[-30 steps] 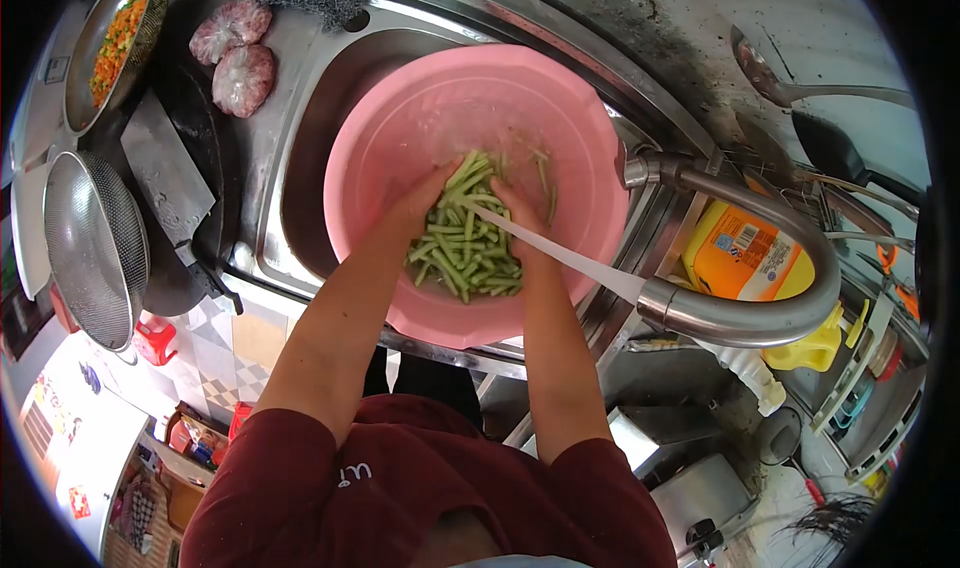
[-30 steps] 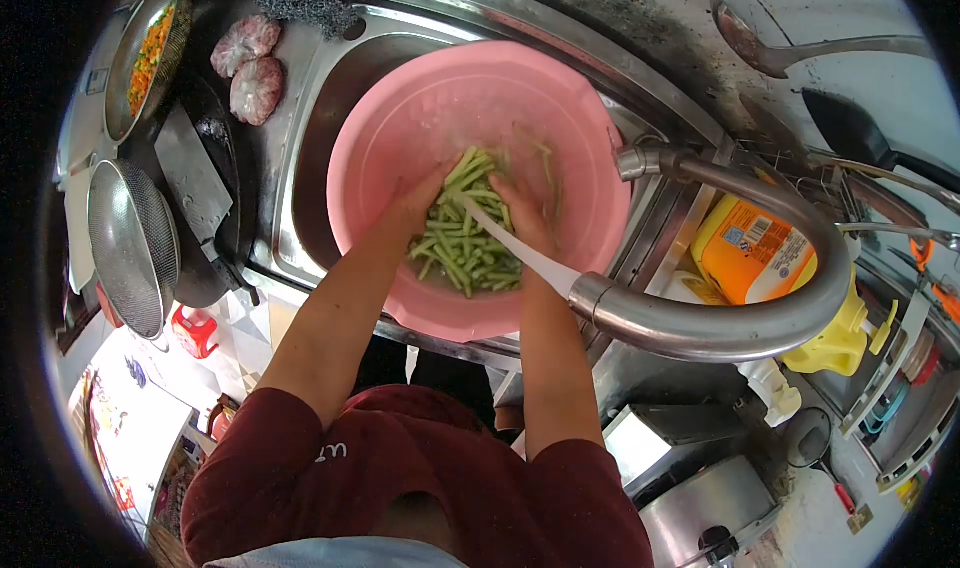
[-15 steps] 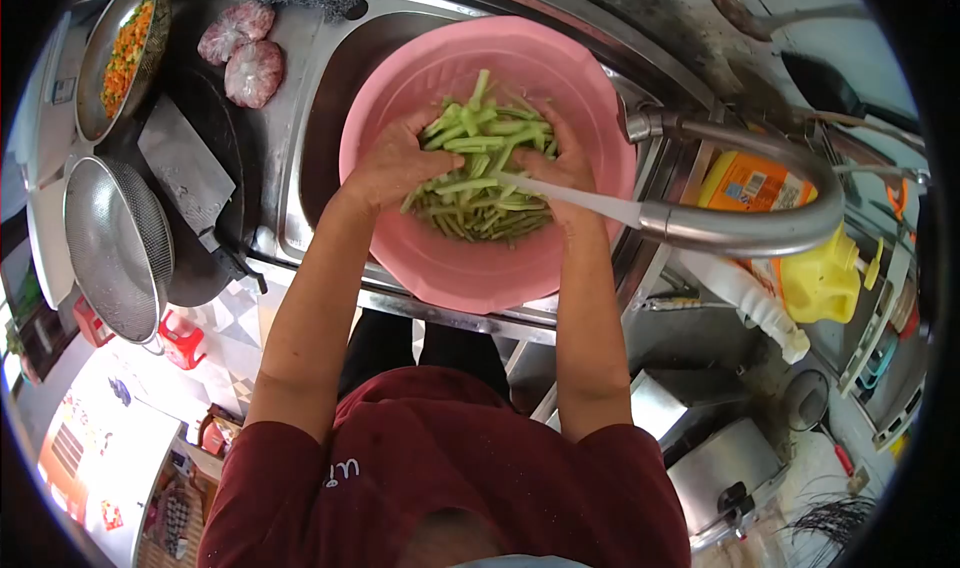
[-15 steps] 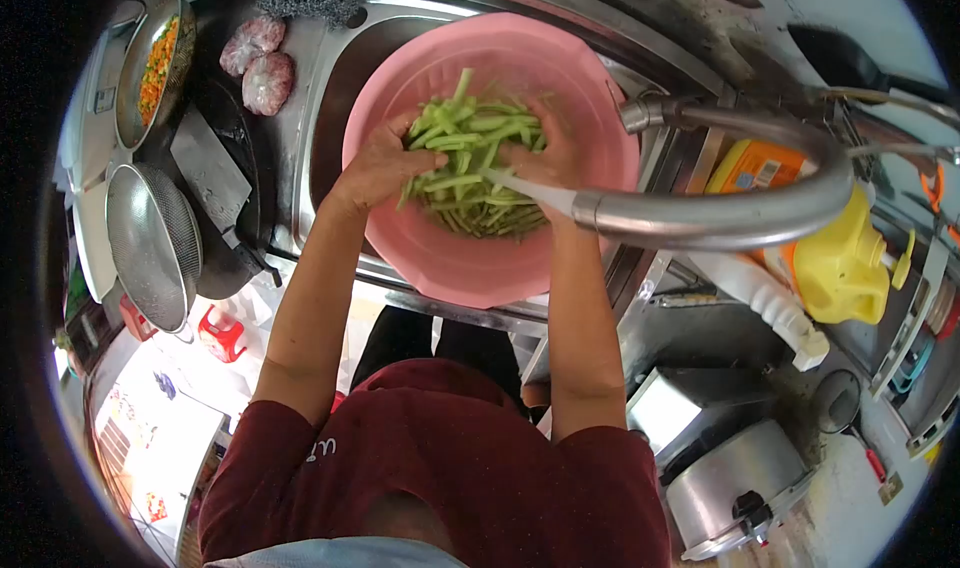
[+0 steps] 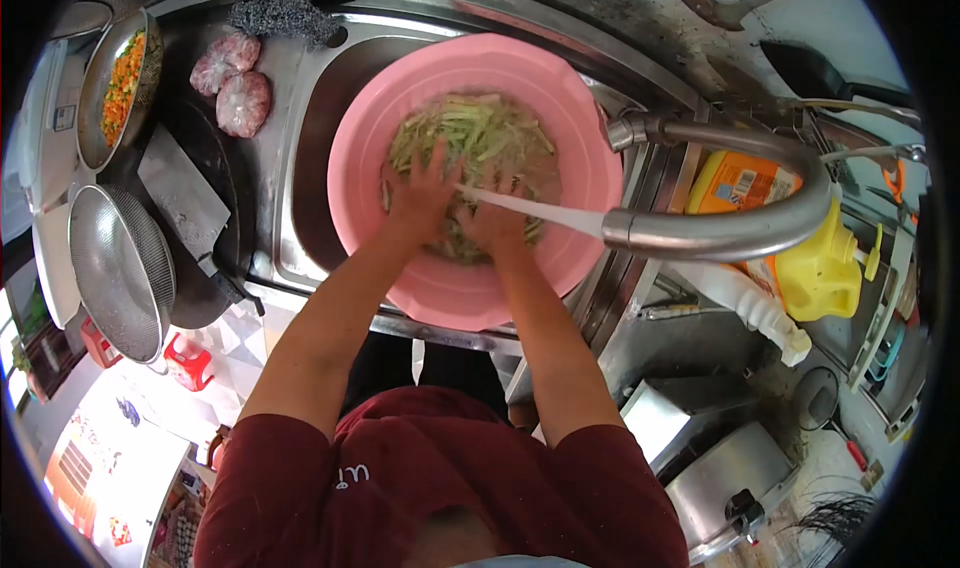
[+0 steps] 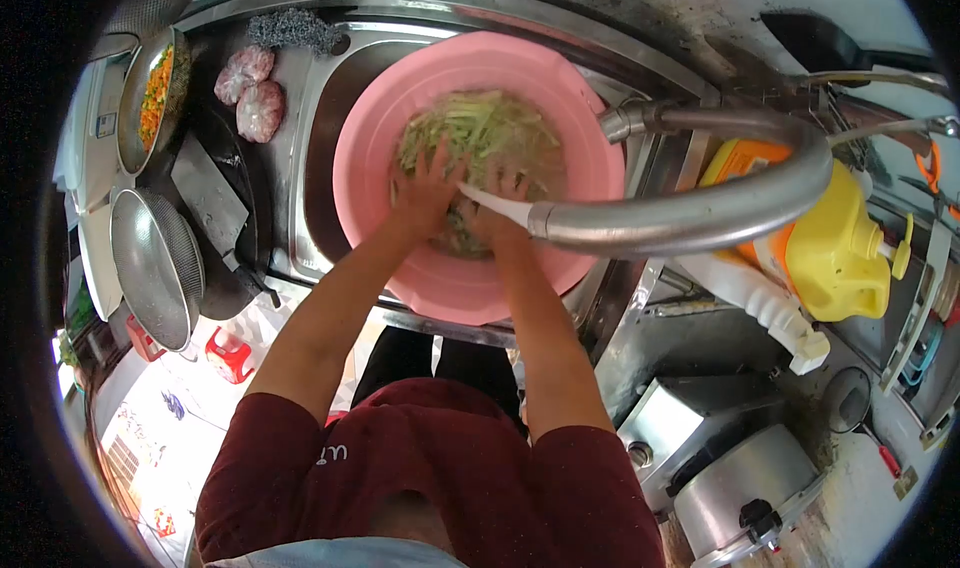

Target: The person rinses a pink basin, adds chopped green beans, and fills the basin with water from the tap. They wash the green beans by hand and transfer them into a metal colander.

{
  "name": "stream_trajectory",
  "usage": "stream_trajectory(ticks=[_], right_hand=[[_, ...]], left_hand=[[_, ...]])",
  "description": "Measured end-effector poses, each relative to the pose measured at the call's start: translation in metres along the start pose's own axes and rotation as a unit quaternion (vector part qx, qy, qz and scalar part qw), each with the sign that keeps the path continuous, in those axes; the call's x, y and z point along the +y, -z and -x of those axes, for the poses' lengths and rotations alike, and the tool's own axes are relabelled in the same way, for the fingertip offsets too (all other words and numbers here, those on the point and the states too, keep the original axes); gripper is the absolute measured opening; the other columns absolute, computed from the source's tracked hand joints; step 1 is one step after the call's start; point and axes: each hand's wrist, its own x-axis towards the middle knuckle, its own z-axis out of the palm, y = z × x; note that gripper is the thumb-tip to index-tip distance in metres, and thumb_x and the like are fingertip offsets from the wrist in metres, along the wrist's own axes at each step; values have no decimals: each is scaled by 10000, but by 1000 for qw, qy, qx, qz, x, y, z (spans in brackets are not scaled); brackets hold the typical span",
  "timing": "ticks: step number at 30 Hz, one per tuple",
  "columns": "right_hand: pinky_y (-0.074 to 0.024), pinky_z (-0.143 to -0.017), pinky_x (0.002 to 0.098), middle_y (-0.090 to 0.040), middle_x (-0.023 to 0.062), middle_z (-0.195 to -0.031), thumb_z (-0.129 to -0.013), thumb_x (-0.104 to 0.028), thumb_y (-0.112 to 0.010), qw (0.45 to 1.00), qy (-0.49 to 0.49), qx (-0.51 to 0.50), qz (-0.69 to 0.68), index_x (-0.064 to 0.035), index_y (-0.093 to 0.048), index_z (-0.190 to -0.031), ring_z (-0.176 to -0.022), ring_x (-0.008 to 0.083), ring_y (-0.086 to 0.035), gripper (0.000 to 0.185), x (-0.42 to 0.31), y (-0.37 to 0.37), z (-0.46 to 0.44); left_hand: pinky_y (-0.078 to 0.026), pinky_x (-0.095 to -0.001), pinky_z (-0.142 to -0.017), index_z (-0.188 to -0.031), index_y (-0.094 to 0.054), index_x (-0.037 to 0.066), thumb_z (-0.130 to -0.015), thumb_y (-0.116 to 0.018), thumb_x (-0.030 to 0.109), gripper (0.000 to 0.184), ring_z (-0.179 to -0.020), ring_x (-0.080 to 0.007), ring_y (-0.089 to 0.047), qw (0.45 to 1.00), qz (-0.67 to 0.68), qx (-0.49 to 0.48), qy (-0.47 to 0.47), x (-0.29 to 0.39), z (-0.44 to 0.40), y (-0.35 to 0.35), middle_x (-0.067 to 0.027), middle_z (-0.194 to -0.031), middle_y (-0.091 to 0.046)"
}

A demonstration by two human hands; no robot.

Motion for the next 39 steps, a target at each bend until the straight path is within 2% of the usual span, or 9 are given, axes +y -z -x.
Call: stream_trajectory(ticks=[5, 8, 10, 14, 15, 17, 20, 22, 39], right_hand=[[-275, -925, 595, -231, 152, -1395, -776, -530, -506, 970, -210, -63, -107, -101, -433, -1243, -1224, 386, -281, 638, -3, 26, -27], [-322, -913, 549, -312, 163, -1352, -789, -523, -502, 879, -432, 46, -197, -88, -410, -1260, -1173, 364, -367, 648, -11, -11, -43], [-356, -911, 452, -416, 178, -1267, -778, -490, -553, 665, -485, -34, -567, -82, -394, -1277, -1117, 327, -437, 663, -1, -18, -43], [-403, -860, 376, -460, 179, -1225, -751, -298, -665, 595, -233, -22, -769, -48, -489, -1172, -1059, 298, -489, 521, 10, 38, -13], [-403, -860, 376, -460, 179, -1225, -751, -298, -665, 598, -233, -20, -766, -48, -489, -1172, -1059, 298, -489, 521, 20, 49, -8], [-365, -929, 441, -436, 248, -1198, -786, -252, -592, 949, -29, 44, -310, -73, -490, -1205, -1083, 373, -450, 466, 30, 75, 4], [-396, -844, 435, -496, 205, -1048, -754, -181, -609, 940, -123, 206, -241, -67, -559, -1091, -972, 364, -489, 359, 38, 135, -2], [-417, -782, 413, -538, 178, -915, -739, -121, -606, 929, -84, 339, -124, -39, -573, -1032, -875, 363, -516, 306, 50, 171, -18], [-449, -556, 381, -541, 134, -706, -700, -11, -554, 904, -86, 405, -105, -35, -611, -807, -659, 301, -555, 123, 92, 169, 0]], left_hand=[[-183, -642, -962, -1387, -188, 218, -553, -755, 423, 1029, -1309, -382, -117, 997, -8, -44, 66, -2, -26, -15, -156, -1445, -50], [-254, -561, -977, -1352, -283, 175, -566, -748, 348, 930, -1265, -387, -232, 953, 191, 177, 157, -13, -54, -68, -188, -1392, -229], [-378, -493, -894, -1303, -360, 138, -608, -721, 249, 791, -1148, -349, -396, 848, 471, 194, 146, -26, -60, -73, -194, -1256, -405], [-507, -405, -687, -1231, -434, 78, -670, -680, 130, 615, -925, -243, -563, 565, 804, 42, 179, -34, -14, -22, -147, -1029, -569], [-512, -377, -621, -1226, -438, 66, -684, -673, 113, 593, -883, -206, -571, 566, 807, 36, 166, -42, -8, -23, -128, -1021, -566], [-516, -350, -556, -1221, -443, 54, -698, -666, 96, 570, -842, -169, -578, 567, 809, 29, 153, -42, 4, -19, -110, -1014, -564], [-504, -313, -688, -1226, -442, 71, -681, -706, 134, 609, -922, -194, -561, 646, 751, 30, 136, -41, 21, -13, -140, -1069, -550], [-434, -383, -872, -1199, -467, 56, -665, -707, 135, 591, -1082, -268, -482, 867, 410, 284, 23, -43, 22, -33, -187, -1184, -479], [-220, -591, -973, -1214, -483, 183, -710, -621, 380, 558, -1250, -323, -268, 982, 166, 23, -89, 33, 6, -21, -61, -1314, -395]])
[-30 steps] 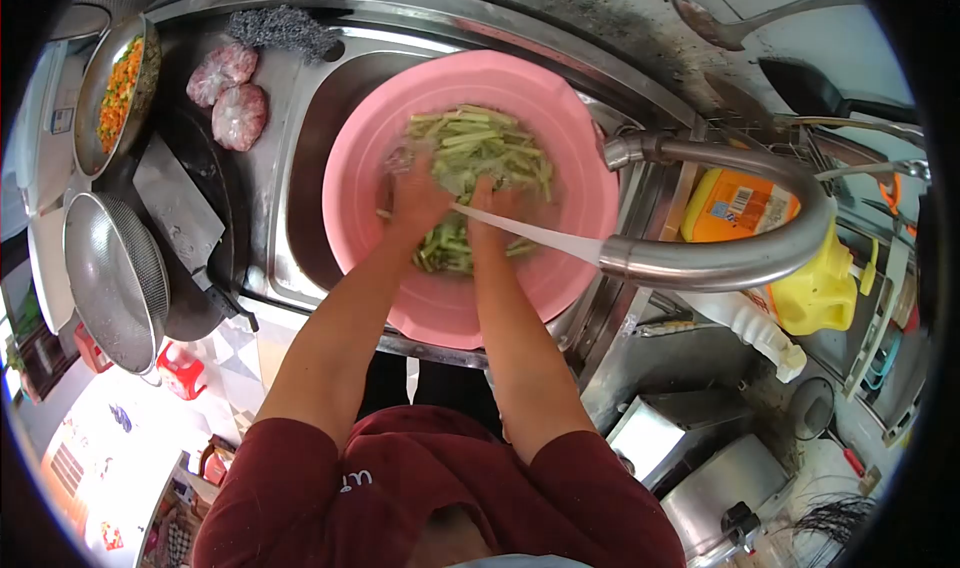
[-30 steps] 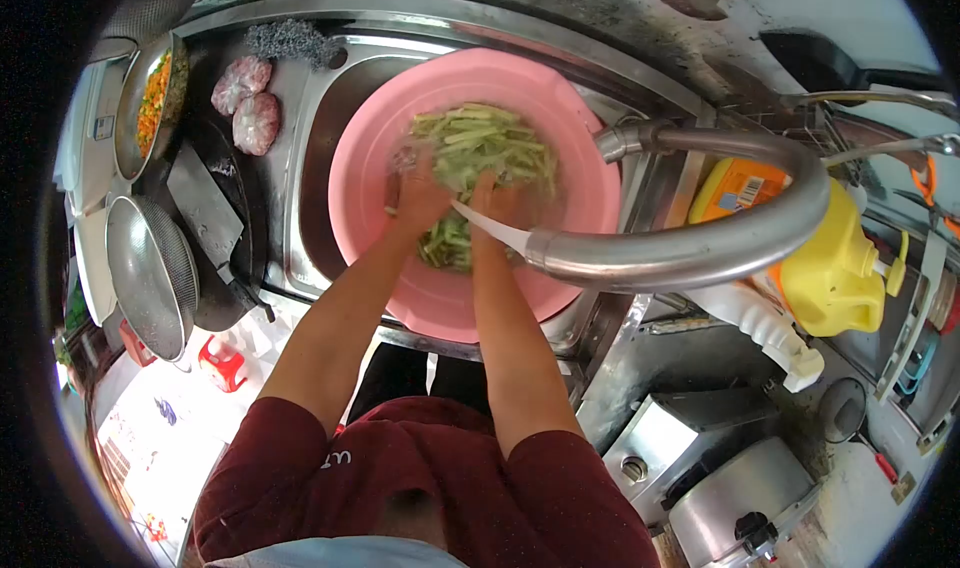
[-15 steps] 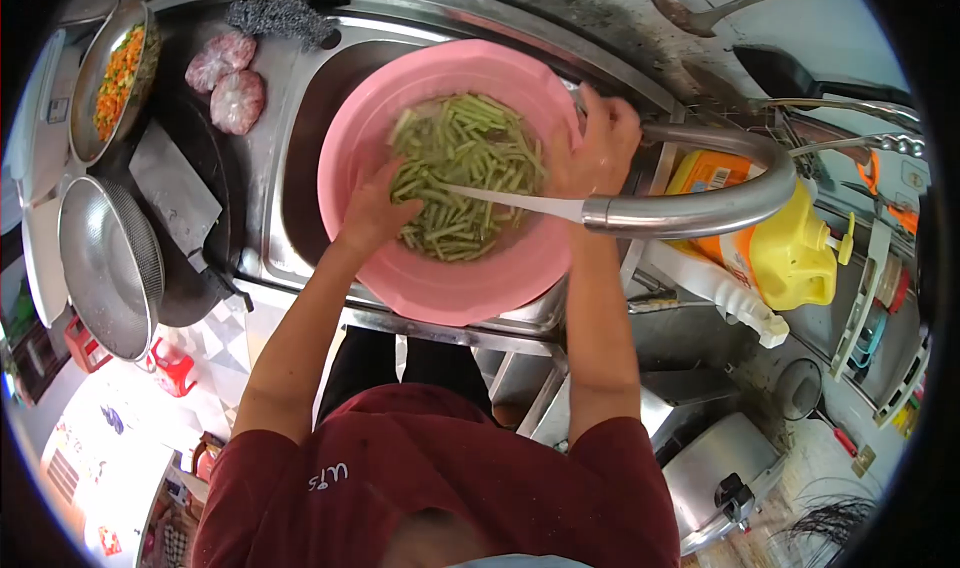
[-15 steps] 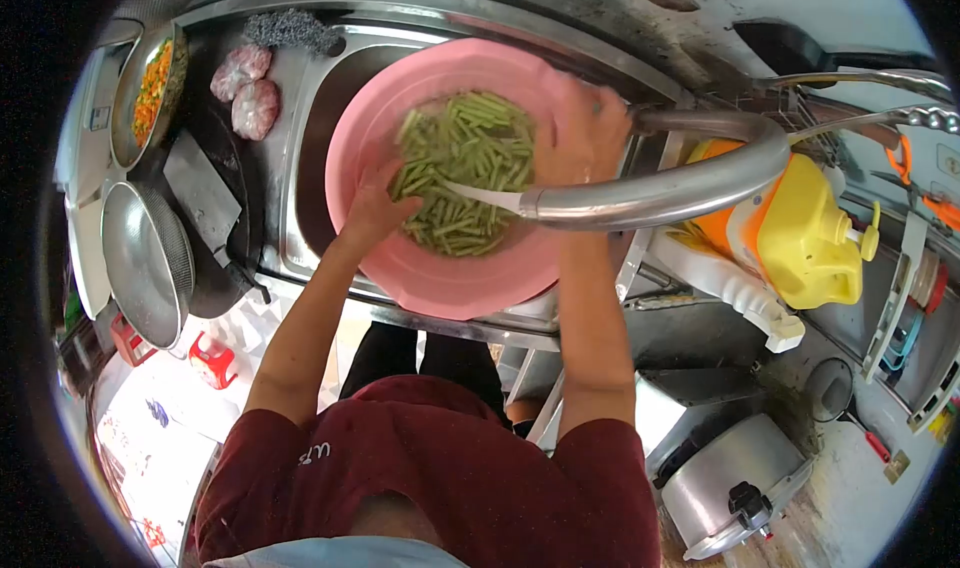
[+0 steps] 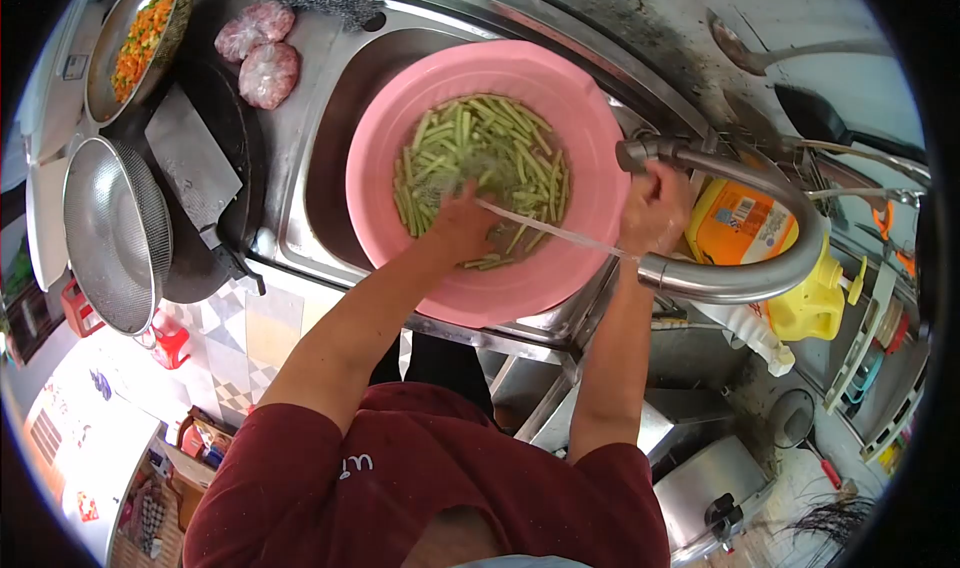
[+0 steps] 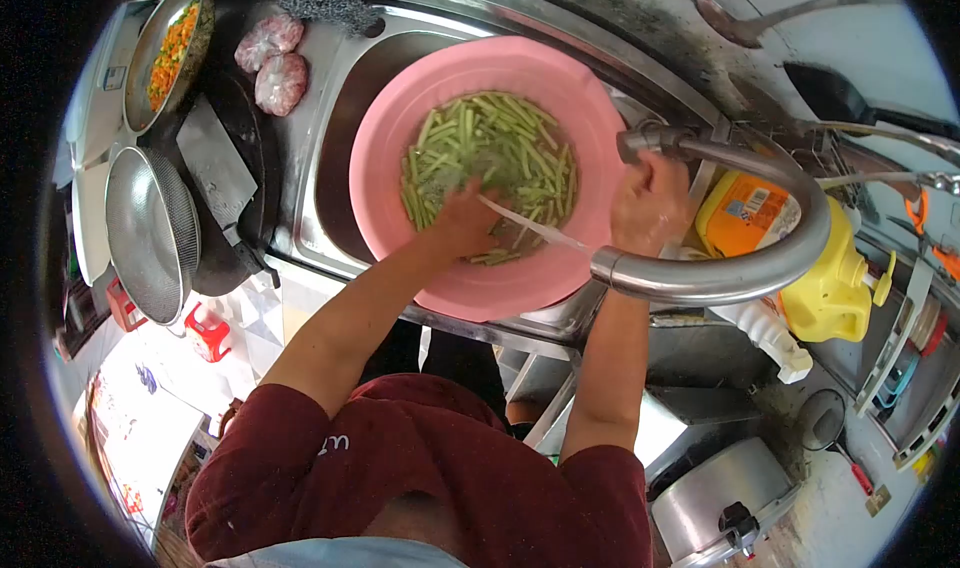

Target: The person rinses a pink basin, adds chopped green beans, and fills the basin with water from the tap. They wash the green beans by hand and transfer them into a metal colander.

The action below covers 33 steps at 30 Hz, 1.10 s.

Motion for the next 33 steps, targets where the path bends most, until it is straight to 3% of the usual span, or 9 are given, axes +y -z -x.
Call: stream_trajectory(ticks=[5, 9, 11, 16, 19, 23, 26, 28, 33], right_hand=[[-453, -629, 371, -575, 138, -735, -724, -18, -555, 994, -113, 2, 3, -11, -622, -855, -697, 270, -562, 147, 16, -7, 47], [-447, -766, 382, -586, 176, -910, -772, -54, -559, 981, -119, -146, -50, 12, -600, -979, -802, 290, -564, 221, 7, -13, 55], [-428, -814, 388, -575, 191, -1001, -790, -69, -543, 998, -38, -35, -34, 19, -583, -1003, -896, 305, -545, 235, -18, -10, 49], [-377, -884, 402, -533, 191, -1099, -801, -100, -540, 995, 78, 47, 48, 32, -540, -1072, -1064, 314, -468, 301, -61, -1, 57], [-357, -897, 397, -495, 183, -1154, -797, -100, -548, 951, -109, 9, -288, 21, -512, -1118, -1085, 314, -445, 345, -81, -20, 84], [-401, -774, 357, -493, 160, -1082, -809, -88, -544, 924, -41, -258, -280, 15, -495, -1127, -944, 272, -480, 338, -108, -18, 101], [-419, -670, 322, -509, 155, -1011, -814, -72, -538, 880, -45, -344, -325, 7, -500, -1117, -865, 233, -493, 316, -102, -23, 124], [-415, -635, 311, -516, 143, -993, -809, -61, -538, 863, -45, -370, -341, 1, -502, -1120, -831, 219, -498, 319, -101, -22, 129], [-422, -659, 294, -531, 86, -888, -811, -75, -547, 847, -68, -429, -305, 3, -527, -1107, -761, 174, -502, 307, -98, -6, 130]], left_hand=[[-273, -565, -945, -1181, -526, 184, -735, -598, 306, 468, -1228, -308, -300, 989, -60, -133, -13, -8, 18, -12, -11, -1320, -394], [-265, -581, -939, -1079, -574, 157, -731, -541, 197, 352, -1174, -300, -378, 991, -72, 65, -96, -28, 37, -27, -64, -1282, -418], [-248, -603, -933, -1070, -577, 169, -728, -543, 176, 344, -1189, -302, -370, 963, -75, 224, -127, -30, 70, 12, -101, -1266, -424], [-216, -547, -962, -1123, -541, 151, -662, -636, 226, 477, -1247, -341, -297, 867, -181, 454, 97, -57, 170, 114, -142, -1313, -369], [-133, -560, -997, -1273, -397, 151, -541, -751, 342, 835, -1270, -360, -200, 772, -183, 533, 293, -95, 240, 132, -158, -1365, -255], [-179, -557, -971, -1346, -237, 49, -605, -740, 365, 950, -1246, -400, -221, 553, -253, 630, 483, -158, 342, 125, -253, -1325, -252], [-268, -544, -936, -1334, -252, 35, -681, -686, 422, 874, -1211, -397, -283, 463, -88, 690, 549, -214, 395, 93, -232, -1333, -259], [-370, -497, -888, -1262, -365, 3, -785, -565, 475, 701, -1123, -350, -415, 234, 591, 701, 324, -247, 423, 89, -192, -1262, -393], [-444, -411, -847, -1128, -504, -3, -854, -457, 457, 538, -965, -268, -539, 283, 705, 637, 130, -283, 424, 87, -136, -1076, -555]])
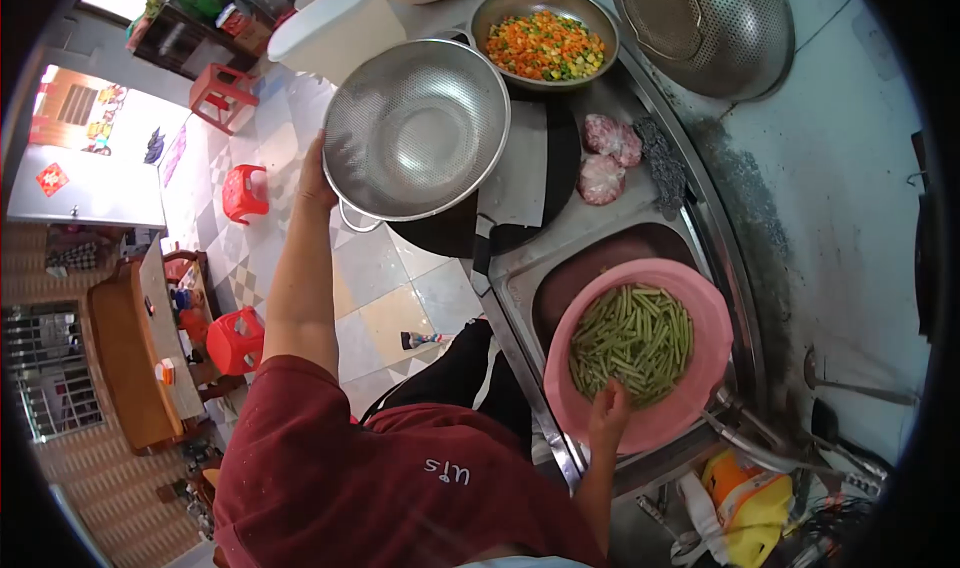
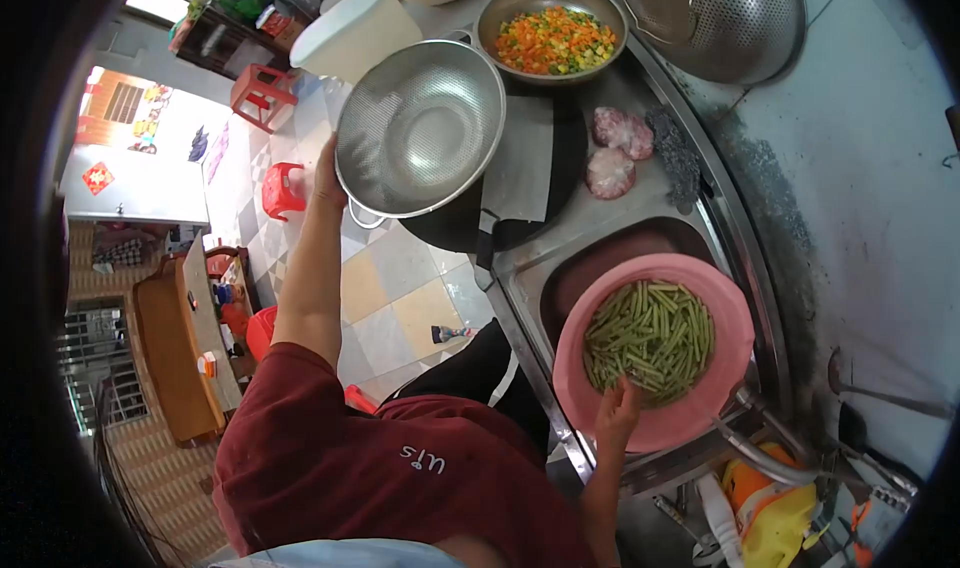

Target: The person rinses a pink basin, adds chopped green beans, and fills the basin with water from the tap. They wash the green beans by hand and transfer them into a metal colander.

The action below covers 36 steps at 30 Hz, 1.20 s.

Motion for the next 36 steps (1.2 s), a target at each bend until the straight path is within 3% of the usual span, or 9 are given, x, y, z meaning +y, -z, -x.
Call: stream_trajectory(ticks=[11, 15, 21, 23, 26, 28, 31, 34, 36], right_hand=[[-295, -953, 485, -457, 245, -1159, -777, -247, -585, 953, 40, 127, 272, 1, -450, -1186, -1133, 393, -380, 497, 59, 16, -39], [-240, -984, 528, -205, 260, -1355, -773, -516, -532, 931, -265, 120, 221, -68, -263, -1348, -1197, 459, -280, 777, 69, 8, -94], [-280, -957, 557, -124, 231, -1388, -762, -458, -588, 922, -284, 83, 251, -173, -129, -1396, -1214, 468, -244, 833, 34, -54, -101], [-308, -909, 562, -145, 223, -1384, -721, -298, -666, 965, -117, 12, 234, -192, -215, -1376, -1225, 457, -229, 802, 40, -57, -93], [-359, -874, 518, -238, 193, -1334, -700, -140, -654, 935, -22, -16, 354, -231, -274, -1344, -1153, 429, -329, 753, 36, -35, -103], [-402, -847, 480, -291, 188, -1293, -698, -133, -650, 888, 0, -20, 460, -241, -287, -1332, -1115, 418, -376, 739, 45, -30, -102], [-394, -847, 499, -265, 161, -1330, -729, -111, -602, 925, -219, 51, 305, -222, -321, -1314, -1127, 414, -368, 659, 59, -33, -97], [-416, -809, 502, -382, 166, -1266, -758, -154, -590, 921, -100, 17, 377, -187, -448, -1241, -1058, 381, -452, 505, 66, -26, -70], [-457, -744, 467, -563, 162, -1045, -776, -189, -586, 968, 7, 206, 143, -122, -582, -1073, -904, 317, -558, 304, 58, 1, -60]], left_hand=[[-397, -390, -916, -1121, -500, -35, -864, -463, 228, 370, -1028, -263, -517, 993, 3, -97, 72, -25, 7, 38, -127, -1097, -556], [-361, -403, -949, -1160, -467, -31, -870, -456, 240, 398, -1060, -264, -495, 999, -11, -26, 37, -41, 27, 27, -129, -1140, -534], [-324, -396, -955, -1228, -409, 5, -886, -450, 286, 445, -1086, -244, -483, 995, -77, -21, -67, -76, 87, 19, -113, -1173, -516], [-334, -344, -893, -1241, -405, 22, -897, -448, 286, 436, -1093, -218, -471, 912, -350, 69, -205, -96, 123, 20, -108, -1150, -518], [-363, -333, -870, -1208, -390, -25, -797, -593, 225, 523, -1052, -230, -463, 716, -585, -143, -354, -136, 187, -2, -124, -1145, -484], [-347, -390, -919, -1226, -372, -23, -710, -660, 129, 610, -1086, -309, -440, 635, -623, -304, -341, -162, 217, -62, -180, -1191, -439], [-351, -463, -910, -1165, -461, -7, -631, -689, 121, 595, -1099, -389, -416, 522, -596, -502, -346, -203, 230, -165, -211, -1203, -429], [-337, -448, -929, -1166, -470, 23, -652, -682, 181, 578, -1162, -358, -363, 497, -569, -570, -323, -253, 224, -228, -175, -1252, -391], [-330, -447, -938, -1168, -472, 26, -668, -676, 192, 565, -1171, -365, -352, 483, -583, -567, -325, -277, 217, -257, -180, -1256, -388]])
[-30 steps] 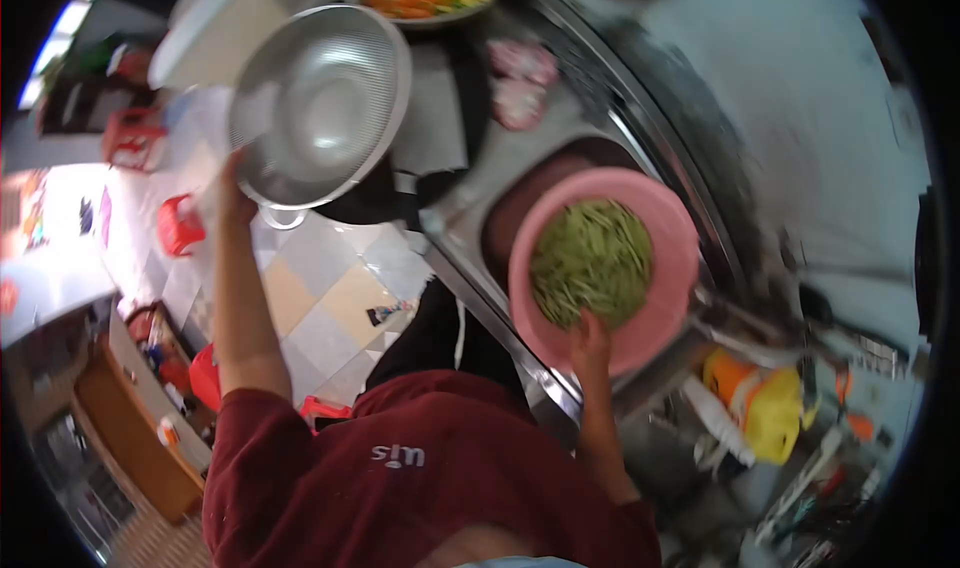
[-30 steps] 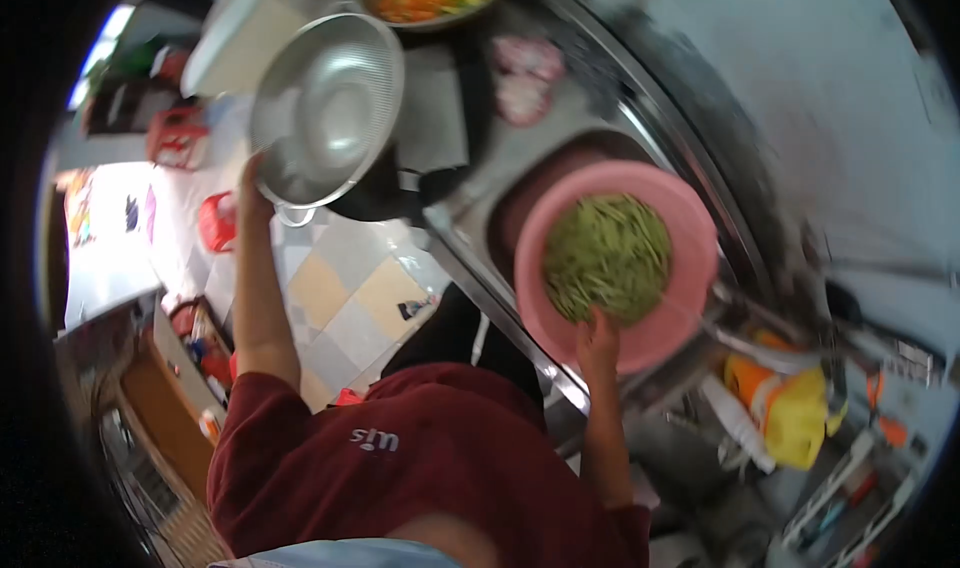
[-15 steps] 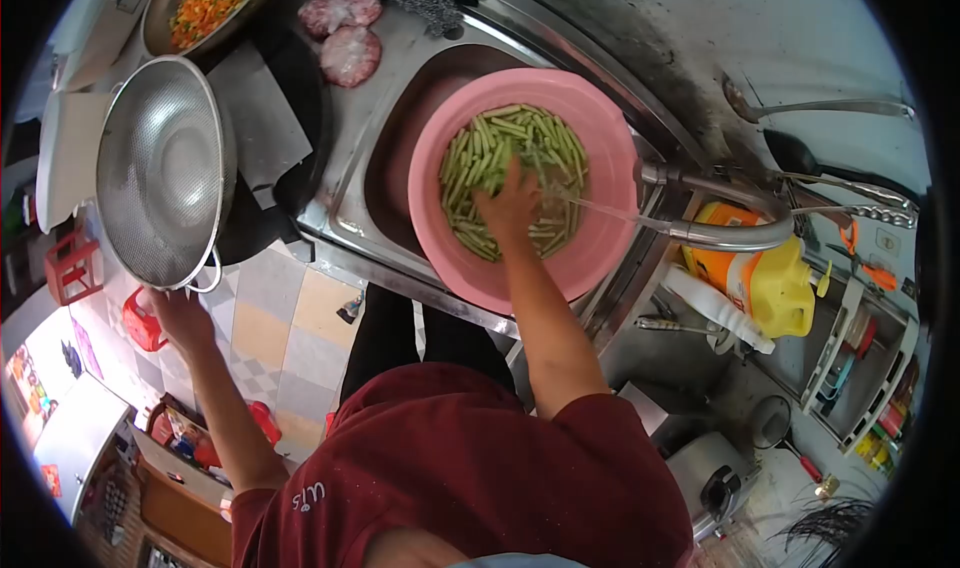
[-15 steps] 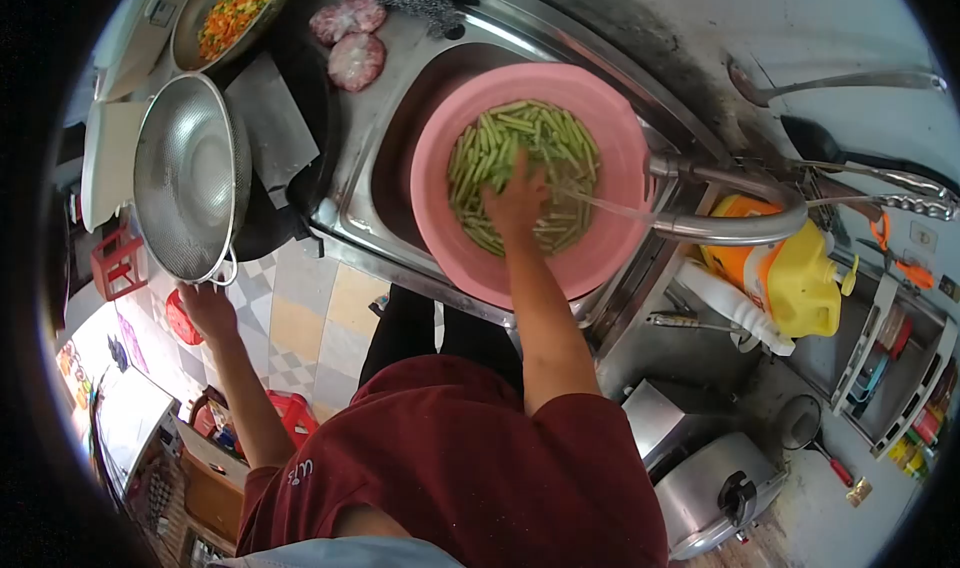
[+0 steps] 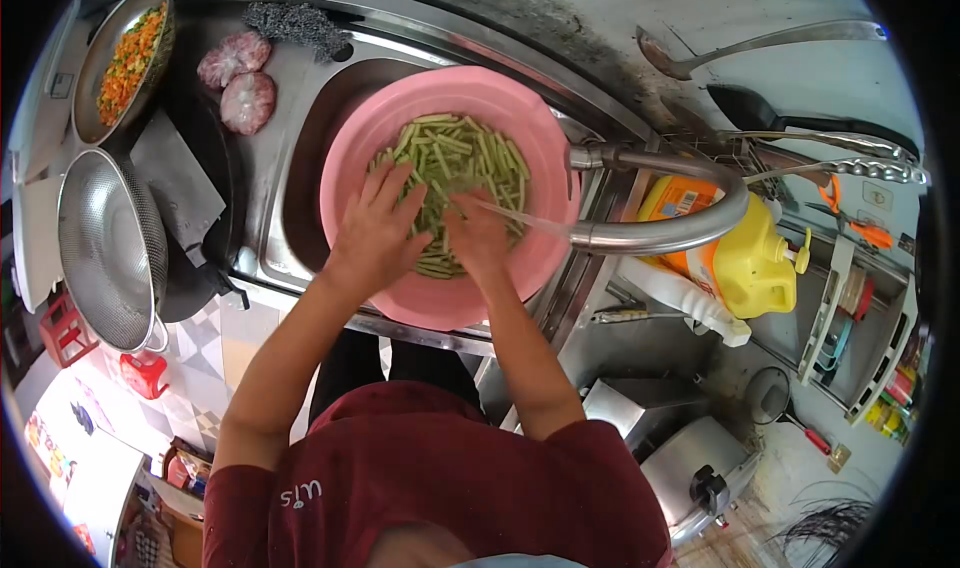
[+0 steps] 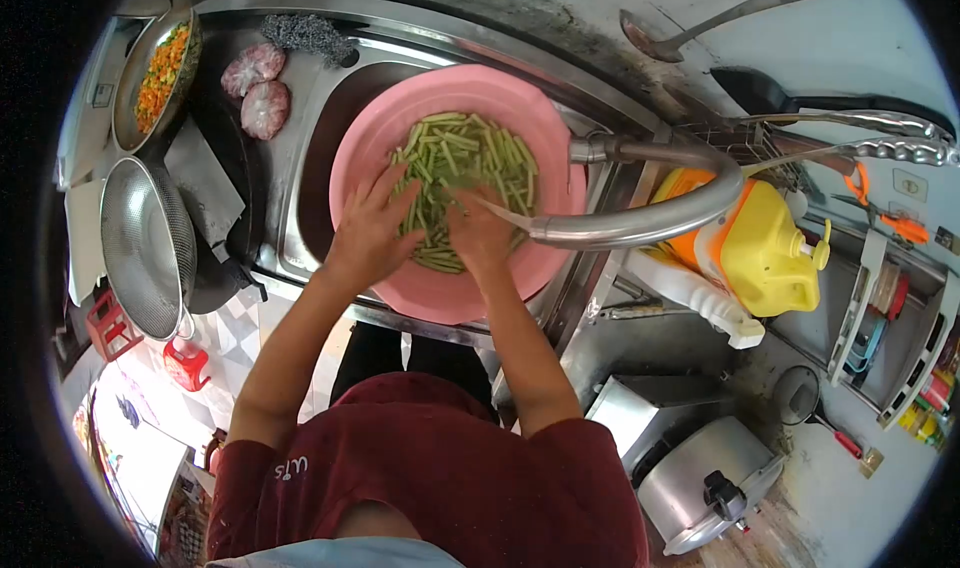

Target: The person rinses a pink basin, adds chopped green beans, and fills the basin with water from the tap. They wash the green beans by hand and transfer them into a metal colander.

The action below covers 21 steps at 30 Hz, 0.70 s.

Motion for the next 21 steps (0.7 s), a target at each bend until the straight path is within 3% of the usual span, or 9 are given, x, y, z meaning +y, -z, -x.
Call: stream_trajectory(ticks=[2, 4, 7, 9, 10, 13, 15, 17, 21], right_hand=[[-485, -656, 364, -616, 94, -771, -810, -236, -590, 956, -152, 100, -232, -58, -613, -890, -719, 217, -586, 197, 9, 27, -4], [-478, -596, 291, -588, 39, -741, -862, -316, -548, 758, -366, 124, -526, -62, -583, -868, -666, 154, -561, 257, 20, 57, -16], [-455, -566, 265, -564, 24, -719, -848, -370, -561, 664, -380, 176, -620, -71, -566, -828, -605, 124, -516, 300, 37, 82, -29], [-434, -550, 248, -553, 15, -723, -835, -387, -572, 500, -249, 218, -800, -75, -557, -818, -589, 125, -503, 313, 50, 88, -33], [-434, -550, 248, -553, 15, -723, -835, -387, -572, 497, -254, 212, -802, -75, -557, -818, -589, 125, -503, 313, 53, 88, -30], [-446, -622, 269, -585, 24, -812, -856, -352, -558, 609, -252, 176, -731, -63, -578, -921, -669, 124, -534, 298, 39, 84, -32], [-443, -758, 325, -612, 77, -921, -876, -295, -528, 948, -201, 5, -245, -43, -557, -1080, -826, 200, -571, 326, 31, 55, -52], [-394, -879, 364, -585, 146, -1057, -873, -248, -512, 995, 81, 30, -54, -29, -496, -1189, -994, 296, -539, 385, 21, 45, -92], [-367, -936, 381, -534, 161, -1137, -837, -249, -506, 978, 107, -175, -30, -75, -513, -1167, -1079, 359, -466, 373, 57, -2, -149]], left_hand=[[-324, -447, -947, -1169, -473, 28, -684, -670, 203, 552, -1180, -371, -341, 1000, -19, -11, 10, -7, -19, -11, -185, -1260, -385], [-305, -445, -975, -1181, -466, 31, -710, -661, 216, 542, -1192, -384, -321, 997, -22, -37, 70, -15, -25, -21, -195, -1282, -361], [-286, -438, -999, -1222, -425, 39, -723, -654, 227, 581, -1215, -381, -302, 982, -55, -117, 136, -24, -18, -31, -202, -1317, -315], [-273, -438, -1009, -1246, -394, 41, -727, -649, 230, 609, -1228, -375, -291, 975, -40, -137, 167, -32, -12, -39, -201, -1332, -295], [-261, -437, -1019, -1271, -363, 43, -731, -645, 234, 638, -1241, -370, -280, 968, -20, -158, 195, -36, -7, -44, -199, -1347, -275], [-254, -444, -1022, -1301, -315, 47, -731, -641, 226, 680, -1254, -370, -265, 989, 22, -73, 126, -56, -15, -69, -191, -1359, -269], [-260, -446, -1017, -1306, -306, 48, -732, -636, 213, 682, -1254, -365, -265, 995, -7, -48, 89, -67, -48, -76, -175, -1362, -273], [-266, -448, -1013, -1312, -297, 50, -733, -631, 200, 684, -1254, -360, -264, 997, -31, -30, 60, -81, -77, -94, -159, -1364, -276], [-323, -409, -978, -1270, -394, 89, -759, -578, 198, 554, -1184, -324, -379, 990, 39, -135, 5, -119, -124, -136, -161, -1268, -411]])
